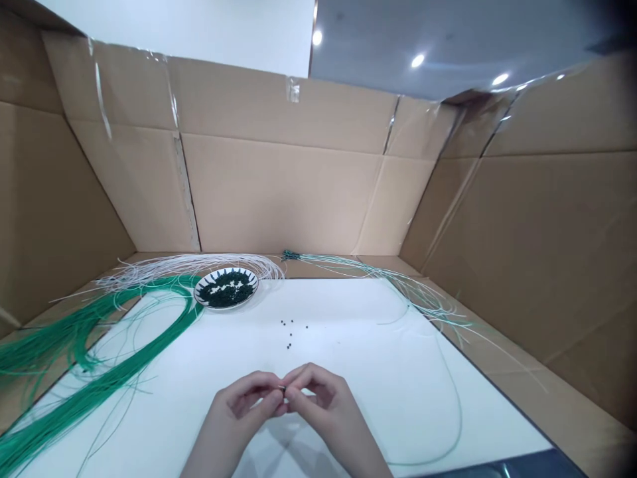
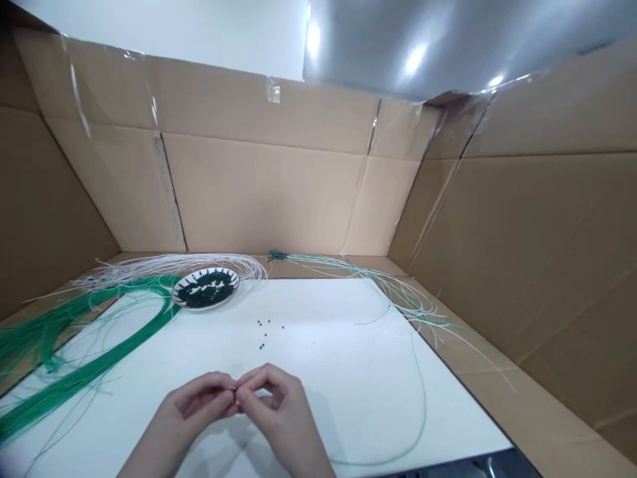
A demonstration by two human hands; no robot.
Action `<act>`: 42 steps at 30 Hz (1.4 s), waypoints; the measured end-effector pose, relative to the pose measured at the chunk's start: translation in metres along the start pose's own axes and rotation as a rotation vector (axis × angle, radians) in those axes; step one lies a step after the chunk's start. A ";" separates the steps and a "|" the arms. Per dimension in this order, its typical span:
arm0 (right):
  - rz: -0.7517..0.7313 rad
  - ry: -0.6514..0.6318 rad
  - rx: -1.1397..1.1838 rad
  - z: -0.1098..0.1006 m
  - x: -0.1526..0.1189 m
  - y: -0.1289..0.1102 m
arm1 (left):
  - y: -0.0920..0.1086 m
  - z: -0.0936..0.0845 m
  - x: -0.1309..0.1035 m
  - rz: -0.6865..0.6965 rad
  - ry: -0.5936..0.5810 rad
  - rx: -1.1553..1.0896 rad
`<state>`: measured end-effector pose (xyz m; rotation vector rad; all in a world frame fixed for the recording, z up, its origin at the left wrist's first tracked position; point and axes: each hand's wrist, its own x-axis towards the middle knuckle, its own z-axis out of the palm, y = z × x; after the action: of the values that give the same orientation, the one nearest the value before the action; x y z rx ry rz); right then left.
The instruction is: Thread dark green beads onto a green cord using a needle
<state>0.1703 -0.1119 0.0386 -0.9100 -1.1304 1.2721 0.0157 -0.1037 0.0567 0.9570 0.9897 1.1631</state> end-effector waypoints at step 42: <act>-0.009 0.345 -0.119 0.051 -0.016 -0.032 | 0.020 -0.004 -0.006 -0.064 0.068 -0.196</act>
<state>0.1298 -0.1355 0.0795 -1.1618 -0.9407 1.0002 0.0057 -0.1063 0.0754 0.7294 0.9348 1.2204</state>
